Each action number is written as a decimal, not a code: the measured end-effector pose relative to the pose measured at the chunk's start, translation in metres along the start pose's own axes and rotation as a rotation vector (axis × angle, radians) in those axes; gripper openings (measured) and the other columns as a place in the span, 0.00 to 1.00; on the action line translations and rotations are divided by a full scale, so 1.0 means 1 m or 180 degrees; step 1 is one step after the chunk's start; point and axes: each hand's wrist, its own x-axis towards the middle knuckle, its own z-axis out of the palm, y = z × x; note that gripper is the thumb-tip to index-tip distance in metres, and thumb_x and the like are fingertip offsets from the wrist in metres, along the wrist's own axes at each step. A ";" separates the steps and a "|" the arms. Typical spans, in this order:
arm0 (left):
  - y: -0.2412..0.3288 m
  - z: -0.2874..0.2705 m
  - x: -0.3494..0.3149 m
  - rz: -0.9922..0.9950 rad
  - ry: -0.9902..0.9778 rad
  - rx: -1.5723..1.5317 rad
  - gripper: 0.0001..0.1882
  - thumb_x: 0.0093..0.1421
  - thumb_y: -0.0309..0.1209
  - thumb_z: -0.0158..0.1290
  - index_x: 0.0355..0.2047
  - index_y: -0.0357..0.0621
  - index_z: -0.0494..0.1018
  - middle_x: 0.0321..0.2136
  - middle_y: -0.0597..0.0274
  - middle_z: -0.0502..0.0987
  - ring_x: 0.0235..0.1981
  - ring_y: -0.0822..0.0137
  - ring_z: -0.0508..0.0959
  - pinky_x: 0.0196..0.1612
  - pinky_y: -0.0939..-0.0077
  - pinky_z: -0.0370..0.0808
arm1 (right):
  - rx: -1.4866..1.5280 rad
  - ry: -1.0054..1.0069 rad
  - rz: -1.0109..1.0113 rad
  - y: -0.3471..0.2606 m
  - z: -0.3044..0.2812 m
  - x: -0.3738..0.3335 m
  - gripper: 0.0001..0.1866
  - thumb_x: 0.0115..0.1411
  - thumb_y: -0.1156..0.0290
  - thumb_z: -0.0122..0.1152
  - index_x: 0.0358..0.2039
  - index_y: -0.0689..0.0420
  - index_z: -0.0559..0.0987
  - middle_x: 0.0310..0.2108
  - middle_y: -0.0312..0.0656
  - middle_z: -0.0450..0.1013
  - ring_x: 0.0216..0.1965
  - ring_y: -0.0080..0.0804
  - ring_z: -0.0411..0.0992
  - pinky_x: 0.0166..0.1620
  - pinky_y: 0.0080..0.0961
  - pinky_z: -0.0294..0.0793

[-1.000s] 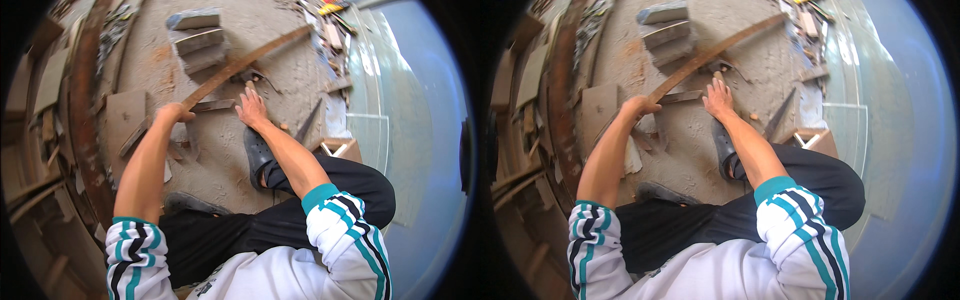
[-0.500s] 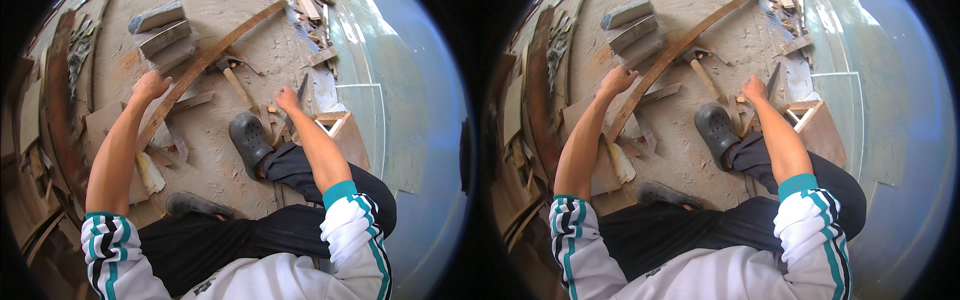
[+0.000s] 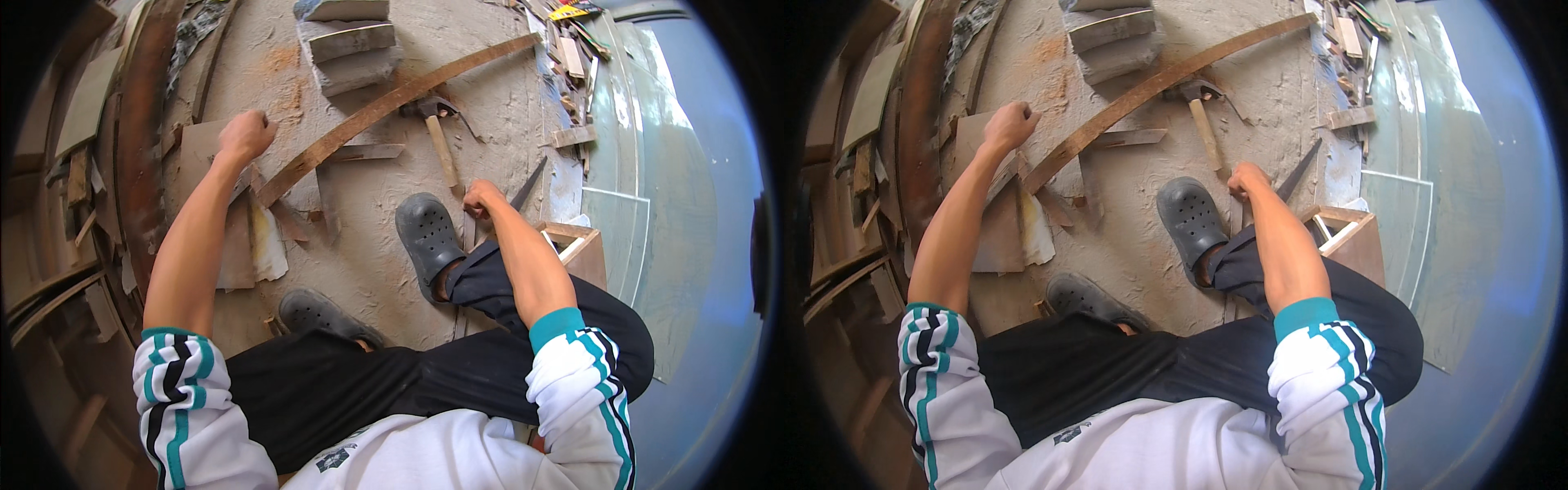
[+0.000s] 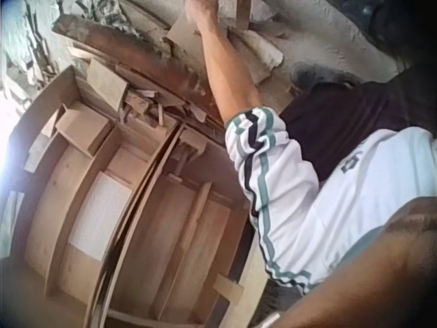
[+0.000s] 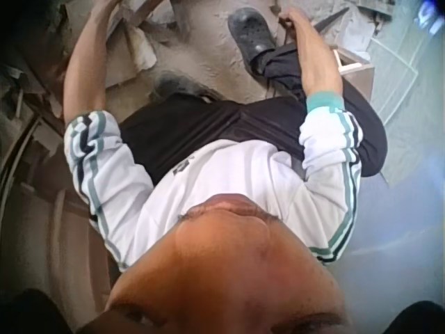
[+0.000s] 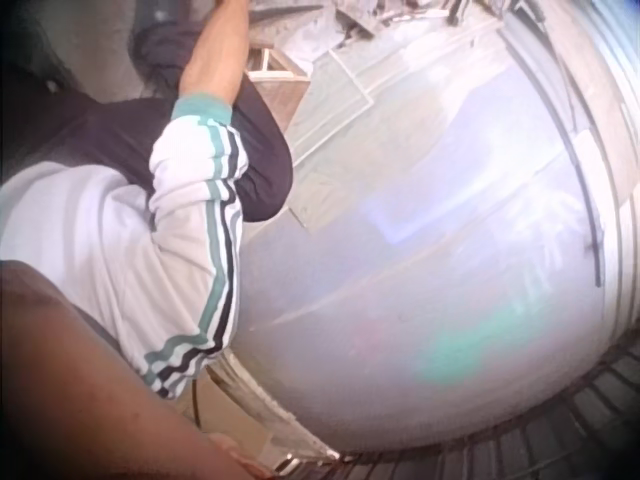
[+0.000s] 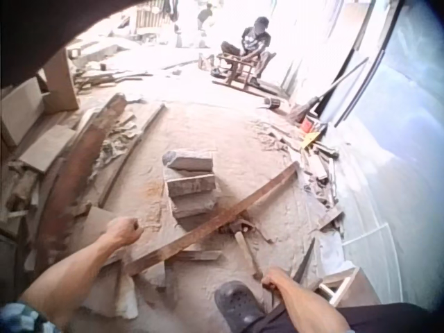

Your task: The person sits on the floor and assembles small wooden pieces into a frame-like structure. They repeatedly pick up, align, and place pieces together, occasionally using a long wooden stick to adjust or hold parts in place.

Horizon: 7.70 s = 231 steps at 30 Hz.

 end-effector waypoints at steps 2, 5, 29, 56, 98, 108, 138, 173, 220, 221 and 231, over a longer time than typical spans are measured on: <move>0.007 -0.002 0.001 0.0105 0.0060 -0.0015 0.21 0.61 0.49 0.56 0.35 0.42 0.82 0.34 0.45 0.83 0.40 0.47 0.83 0.44 0.55 0.77 | 0.0224 0.0309 -0.0039 0.002 -0.010 -0.010 0.14 0.49 0.65 0.60 0.29 0.63 0.83 0.27 0.50 0.80 0.26 0.40 0.81 0.33 0.37 0.79; 0.012 -0.009 0.000 0.0151 0.0046 -0.0038 0.20 0.61 0.49 0.56 0.36 0.43 0.82 0.34 0.46 0.83 0.40 0.47 0.83 0.44 0.55 0.77 | 0.0620 0.0710 -0.0082 0.003 -0.038 -0.017 0.21 0.52 0.57 0.63 0.37 0.63 0.83 0.34 0.55 0.81 0.35 0.46 0.83 0.41 0.39 0.81; 0.031 -0.088 -0.023 -0.0216 0.0904 -0.3193 0.36 0.69 0.61 0.42 0.19 0.42 0.70 0.14 0.58 0.76 0.15 0.67 0.77 0.22 0.69 0.75 | 0.0211 0.3660 -0.4844 -0.194 -0.277 -0.241 0.23 0.70 0.56 0.56 0.61 0.53 0.71 0.41 0.48 0.78 0.40 0.39 0.77 0.44 0.34 0.76; 0.010 0.092 -0.165 -0.1772 0.1926 -0.5411 0.13 0.62 0.30 0.64 0.44 0.37 0.78 0.37 0.65 0.82 0.38 0.73 0.81 0.40 0.78 0.81 | -0.2356 0.1574 -0.5098 -0.254 -0.115 -0.097 0.23 0.61 0.60 0.65 0.53 0.55 0.73 0.46 0.50 0.74 0.48 0.51 0.75 0.47 0.44 0.76; 0.049 0.131 -0.142 -0.2684 0.2644 -0.2728 0.23 0.59 0.44 0.62 0.49 0.40 0.81 0.50 0.51 0.81 0.52 0.51 0.80 0.56 0.64 0.74 | -0.2219 0.2911 -0.5297 -0.224 -0.077 -0.062 0.27 0.59 0.66 0.64 0.59 0.56 0.74 0.47 0.42 0.73 0.51 0.39 0.70 0.49 0.35 0.69; 0.043 0.120 -0.145 -0.2752 0.2341 -0.2757 0.23 0.58 0.43 0.63 0.48 0.40 0.82 0.48 0.47 0.82 0.50 0.51 0.81 0.54 0.64 0.75 | -0.1974 0.2967 -0.5444 -0.225 -0.074 -0.056 0.24 0.58 0.65 0.65 0.55 0.55 0.76 0.47 0.40 0.74 0.50 0.37 0.71 0.51 0.34 0.68; 0.043 0.111 -0.142 -0.3106 0.2239 -0.3484 0.22 0.58 0.35 0.66 0.49 0.33 0.80 0.44 0.52 0.84 0.44 0.66 0.82 0.51 0.73 0.75 | -0.1052 0.2767 -0.5574 -0.173 -0.140 -0.003 0.23 0.49 0.67 0.74 0.47 0.52 0.79 0.45 0.38 0.73 0.50 0.39 0.71 0.51 0.37 0.69; 0.064 0.132 -0.152 -0.2689 0.2942 -0.3080 0.19 0.62 0.37 0.60 0.48 0.34 0.81 0.45 0.48 0.83 0.44 0.59 0.83 0.50 0.68 0.77 | -0.1259 0.3069 -0.5527 -0.166 -0.123 -0.008 0.25 0.56 0.65 0.69 0.55 0.53 0.76 0.49 0.42 0.72 0.53 0.42 0.70 0.55 0.41 0.67; 0.025 0.115 -0.151 -0.3149 0.1710 -0.3791 0.20 0.56 0.30 0.64 0.49 0.36 0.81 0.46 0.49 0.83 0.48 0.61 0.81 0.53 0.70 0.75 | -0.1367 0.3074 -0.5458 -0.170 -0.125 -0.008 0.26 0.52 0.65 0.72 0.52 0.52 0.76 0.50 0.39 0.72 0.54 0.40 0.70 0.55 0.39 0.67; 0.024 0.116 -0.150 -0.3113 0.1699 -0.3770 0.20 0.57 0.30 0.64 0.50 0.36 0.81 0.45 0.51 0.83 0.46 0.63 0.81 0.50 0.70 0.76 | -0.1338 0.3039 -0.5459 -0.169 -0.125 -0.007 0.26 0.52 0.65 0.72 0.52 0.52 0.76 0.50 0.39 0.72 0.54 0.40 0.69 0.55 0.39 0.67; 0.026 0.113 -0.149 -0.3127 0.1807 -0.4050 0.18 0.57 0.29 0.64 0.48 0.35 0.82 0.42 0.54 0.84 0.42 0.68 0.81 0.48 0.74 0.75 | -0.1064 0.2629 -0.5391 -0.159 -0.138 -0.002 0.26 0.53 0.66 0.71 0.52 0.53 0.73 0.52 0.42 0.70 0.58 0.44 0.66 0.60 0.41 0.62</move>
